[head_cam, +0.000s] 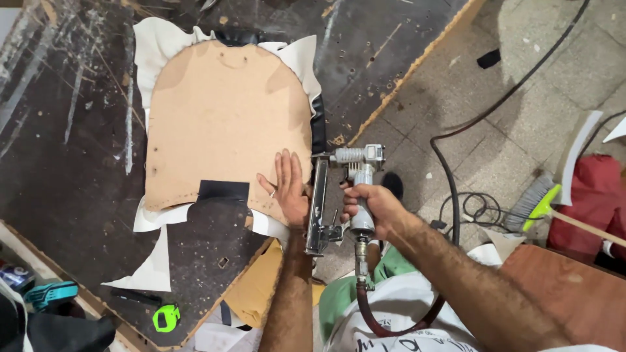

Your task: Stapling vinyl fabric to a wooden furniture frame and trimming the excess material with a utility knife

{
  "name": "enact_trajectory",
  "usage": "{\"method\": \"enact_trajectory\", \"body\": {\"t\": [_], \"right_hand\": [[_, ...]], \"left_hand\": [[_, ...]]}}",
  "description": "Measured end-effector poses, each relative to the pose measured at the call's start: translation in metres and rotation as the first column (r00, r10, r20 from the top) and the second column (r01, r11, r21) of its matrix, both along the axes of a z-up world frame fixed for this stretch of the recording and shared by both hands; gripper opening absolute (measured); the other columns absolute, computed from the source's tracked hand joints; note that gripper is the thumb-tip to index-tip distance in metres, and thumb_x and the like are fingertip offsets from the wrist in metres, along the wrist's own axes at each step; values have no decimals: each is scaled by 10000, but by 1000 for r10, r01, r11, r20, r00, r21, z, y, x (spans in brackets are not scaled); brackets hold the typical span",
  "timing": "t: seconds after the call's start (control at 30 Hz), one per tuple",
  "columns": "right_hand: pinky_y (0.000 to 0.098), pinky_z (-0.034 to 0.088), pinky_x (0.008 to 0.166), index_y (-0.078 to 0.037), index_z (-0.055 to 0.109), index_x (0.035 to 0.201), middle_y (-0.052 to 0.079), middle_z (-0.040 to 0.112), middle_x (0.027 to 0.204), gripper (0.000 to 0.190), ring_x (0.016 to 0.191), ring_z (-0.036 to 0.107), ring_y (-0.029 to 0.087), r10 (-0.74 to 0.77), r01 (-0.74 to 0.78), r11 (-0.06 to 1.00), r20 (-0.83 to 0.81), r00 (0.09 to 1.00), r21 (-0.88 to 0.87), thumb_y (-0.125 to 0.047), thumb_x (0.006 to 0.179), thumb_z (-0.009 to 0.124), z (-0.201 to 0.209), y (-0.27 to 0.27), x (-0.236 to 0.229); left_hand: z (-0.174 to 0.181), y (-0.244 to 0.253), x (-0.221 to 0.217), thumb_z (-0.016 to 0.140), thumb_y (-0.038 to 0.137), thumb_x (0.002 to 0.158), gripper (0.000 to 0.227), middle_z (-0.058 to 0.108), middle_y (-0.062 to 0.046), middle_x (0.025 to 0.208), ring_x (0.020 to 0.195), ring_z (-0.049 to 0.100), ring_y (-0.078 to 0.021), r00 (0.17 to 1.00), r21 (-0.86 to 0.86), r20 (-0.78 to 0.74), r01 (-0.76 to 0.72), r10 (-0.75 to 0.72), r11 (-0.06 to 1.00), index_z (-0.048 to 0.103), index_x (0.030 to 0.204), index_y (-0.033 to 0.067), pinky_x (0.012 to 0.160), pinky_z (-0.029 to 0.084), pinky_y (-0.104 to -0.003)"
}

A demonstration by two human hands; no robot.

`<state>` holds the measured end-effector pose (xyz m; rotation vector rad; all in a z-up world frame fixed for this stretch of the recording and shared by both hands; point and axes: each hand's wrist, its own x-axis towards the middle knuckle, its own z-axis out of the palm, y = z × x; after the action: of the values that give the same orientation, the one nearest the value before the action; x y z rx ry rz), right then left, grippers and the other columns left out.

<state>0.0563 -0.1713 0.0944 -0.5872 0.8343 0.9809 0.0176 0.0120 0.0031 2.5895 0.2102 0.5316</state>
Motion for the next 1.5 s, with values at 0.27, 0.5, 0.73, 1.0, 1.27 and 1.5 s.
{"method": "enact_trajectory", "body": {"t": [0.27,0.5,0.73,1.0,1.27,1.5], "right_hand": [[325,536,738,-115,525,884,-84,412,730,45,566,485,52,-11,15,998,-62,998,61,-101,876,568,-24,-1,-7],[318,526,754,-116,483,885,-94,395,727,97,562,472,52,-98,111,989,-128,987,98,-73,873,569,-15,15,-12],[324,557,729,-72,576,956,-64,489,722,89,573,539,53,-83,92,987,-74,994,133,-93,909,649,-2,-38,36],[271,540,607,-52,611,890,-1,540,630,237,522,592,86,116,-36,965,299,947,-260,-270,981,590,20,-97,220],[424,549,881,-366,663,1314,-24,748,977,546,1011,723,229,871,69,209,217,441,-976,-548,824,822,-59,-85,377],[429,619,795,-208,800,971,48,792,857,249,894,763,319,961,-242,245,269,-71,-939,-398,812,771,-5,10,190]], "left_hand": [[19,-9,4,651,-55,704,919,320,-156,1676,1545,320,-298,997,-45,-47,-64,61,997,383,1577,45,1254,-120,-540],[72,-31,12,651,114,842,745,395,-236,1613,1506,384,-330,988,-137,30,-148,153,979,406,1529,-36,1287,-4,-533],[30,-15,9,649,213,916,629,392,-175,1636,1505,381,-316,991,35,-23,-128,129,991,484,1496,29,1250,9,-588],[5,-28,66,745,274,841,667,457,-184,1594,1470,420,-370,955,69,-35,-291,294,954,560,1436,36,1228,34,-606],[1,-10,116,622,210,957,480,476,-147,1591,1491,398,-358,898,-112,-79,-439,432,892,613,1431,135,1210,125,-538],[41,11,105,588,257,916,547,561,-211,1488,1395,507,-391,973,245,-80,-190,215,951,609,1424,57,1194,297,-530]]}}
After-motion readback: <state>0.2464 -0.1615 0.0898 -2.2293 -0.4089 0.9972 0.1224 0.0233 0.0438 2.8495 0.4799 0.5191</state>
